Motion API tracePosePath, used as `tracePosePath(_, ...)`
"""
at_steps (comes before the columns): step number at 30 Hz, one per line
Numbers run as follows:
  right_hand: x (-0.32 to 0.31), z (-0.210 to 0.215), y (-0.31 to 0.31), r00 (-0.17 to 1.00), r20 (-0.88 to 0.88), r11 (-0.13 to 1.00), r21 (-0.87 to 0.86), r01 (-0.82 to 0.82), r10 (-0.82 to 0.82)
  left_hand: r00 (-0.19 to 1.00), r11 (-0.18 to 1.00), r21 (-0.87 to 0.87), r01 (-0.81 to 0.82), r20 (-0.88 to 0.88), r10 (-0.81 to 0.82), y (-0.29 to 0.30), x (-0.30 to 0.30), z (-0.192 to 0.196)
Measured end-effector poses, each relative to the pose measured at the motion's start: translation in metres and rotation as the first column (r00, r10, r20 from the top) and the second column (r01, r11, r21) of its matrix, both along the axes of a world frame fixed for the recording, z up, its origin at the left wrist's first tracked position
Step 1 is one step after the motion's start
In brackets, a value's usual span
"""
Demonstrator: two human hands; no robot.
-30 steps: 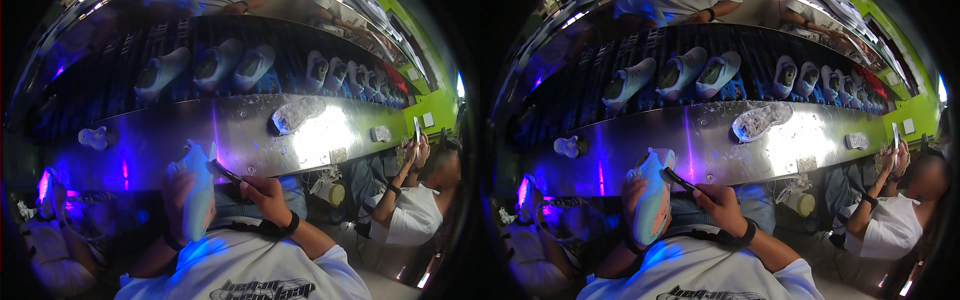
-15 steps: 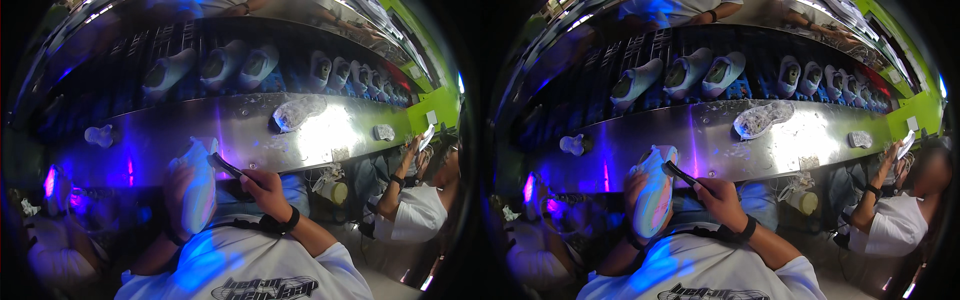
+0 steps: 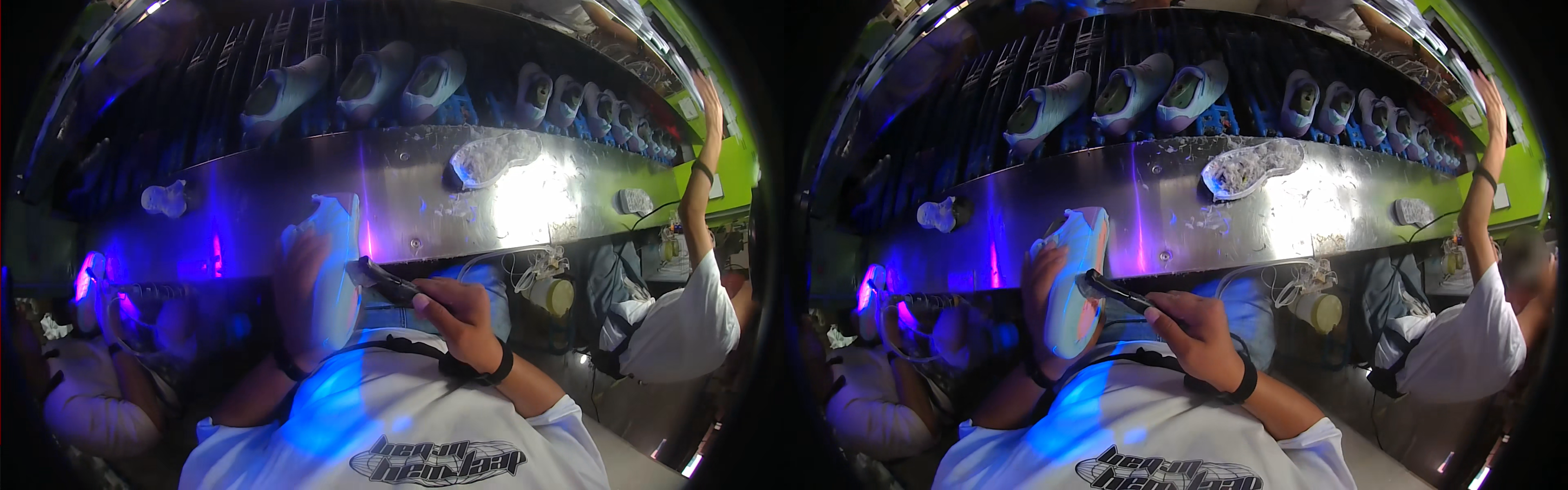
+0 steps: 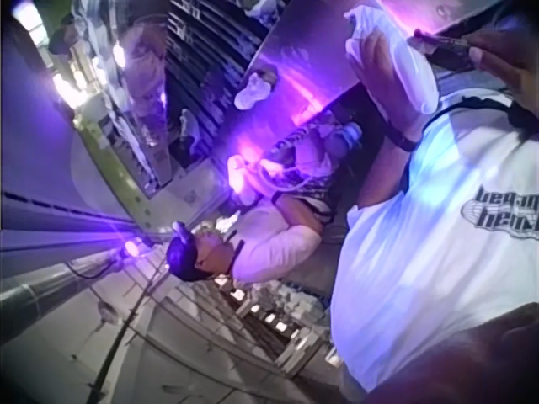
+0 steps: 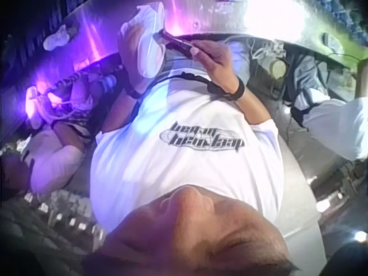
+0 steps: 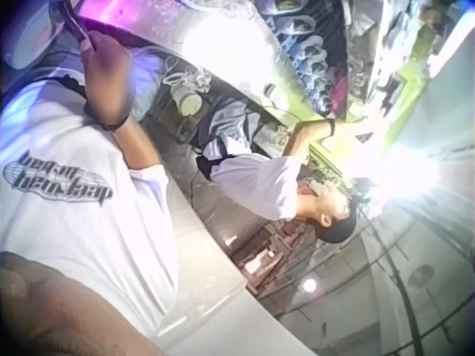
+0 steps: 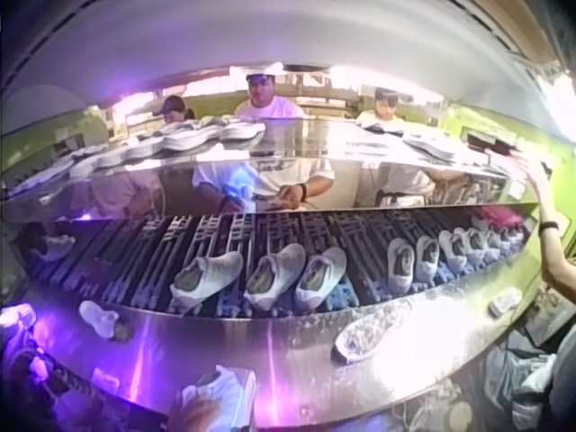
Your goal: The person uses a handheld tool to scrape and trim excess material from the soles of shoes moving along a conveyor belt. They repeatedly pick up shoes, apply the tool to the bottom surface, and place them back on the line.
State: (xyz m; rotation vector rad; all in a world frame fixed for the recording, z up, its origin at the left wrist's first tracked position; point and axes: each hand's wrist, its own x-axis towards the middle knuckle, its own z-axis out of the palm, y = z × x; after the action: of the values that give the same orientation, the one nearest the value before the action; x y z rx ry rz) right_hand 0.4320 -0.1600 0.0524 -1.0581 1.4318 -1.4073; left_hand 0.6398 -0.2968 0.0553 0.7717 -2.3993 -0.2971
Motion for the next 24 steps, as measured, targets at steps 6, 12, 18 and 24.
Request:
tracePosePath(6,-0.007,0.016,0.009,0.998,-0.059,0.996,-0.086,-0.031,0.026,0.998,0.999,-0.032,0.011,0.057,-0.01,-0.001,-0.017,0.017)
tracePosePath(12,-0.018,0.035,0.016,0.974,-0.219,0.983,-0.182,0.017,-0.057,0.997,0.998,0.052,-0.04,0.072,0.037,0.001,-0.04,0.036)
tracePosePath(18,-0.033,0.05,0.029,0.933,-0.299,0.973,-0.171,0.156,-0.203,0.993,0.997,0.055,-0.063,0.1,0.057,-0.003,-0.074,0.046)
tracePosePath(24,-0.062,0.077,0.021,0.814,-0.521,0.965,-0.187,0.186,-0.258,0.975,0.997,0.072,-0.031,0.22,0.015,-0.013,-0.095,0.066)
